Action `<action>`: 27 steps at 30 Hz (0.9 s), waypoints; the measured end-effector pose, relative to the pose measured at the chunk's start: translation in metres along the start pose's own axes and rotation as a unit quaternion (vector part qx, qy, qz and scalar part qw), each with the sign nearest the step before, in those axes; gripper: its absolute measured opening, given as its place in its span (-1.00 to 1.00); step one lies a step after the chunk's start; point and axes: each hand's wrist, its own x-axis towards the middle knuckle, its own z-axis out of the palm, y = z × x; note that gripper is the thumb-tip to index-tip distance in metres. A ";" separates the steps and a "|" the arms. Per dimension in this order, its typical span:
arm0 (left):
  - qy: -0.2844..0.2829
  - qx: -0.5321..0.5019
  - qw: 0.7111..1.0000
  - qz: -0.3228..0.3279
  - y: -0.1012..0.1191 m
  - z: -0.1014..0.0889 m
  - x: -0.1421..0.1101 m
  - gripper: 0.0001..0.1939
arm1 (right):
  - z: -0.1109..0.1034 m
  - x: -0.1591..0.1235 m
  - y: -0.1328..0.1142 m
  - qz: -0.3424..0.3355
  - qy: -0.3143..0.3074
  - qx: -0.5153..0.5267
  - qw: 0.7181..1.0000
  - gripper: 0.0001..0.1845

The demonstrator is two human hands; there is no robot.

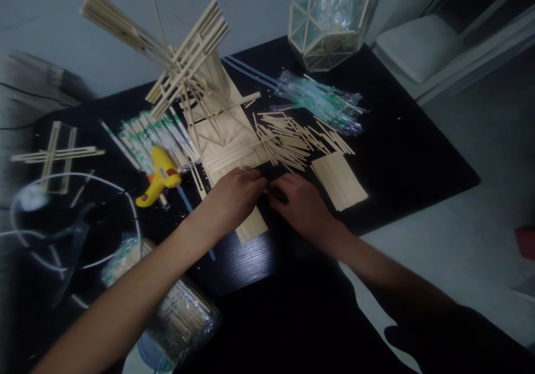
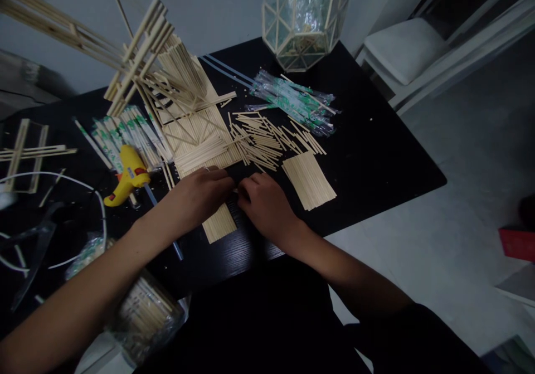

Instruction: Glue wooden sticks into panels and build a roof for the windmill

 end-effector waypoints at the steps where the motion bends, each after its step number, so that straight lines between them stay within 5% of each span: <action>1: 0.001 0.001 1.000 -0.002 0.000 0.000 0.000 -0.76 | 0.000 0.000 0.000 0.000 0.000 0.000 1.000 -0.88; 15: -0.001 0.022 1.000 -0.001 0.000 0.001 -0.002 -0.76 | -0.030 -0.040 0.026 0.024 0.022 -0.018 0.999 -0.86; 27: 0.047 0.030 0.998 0.026 -0.004 0.008 -0.004 -0.74 | -0.025 -0.033 0.019 0.011 0.020 -0.040 0.999 -0.90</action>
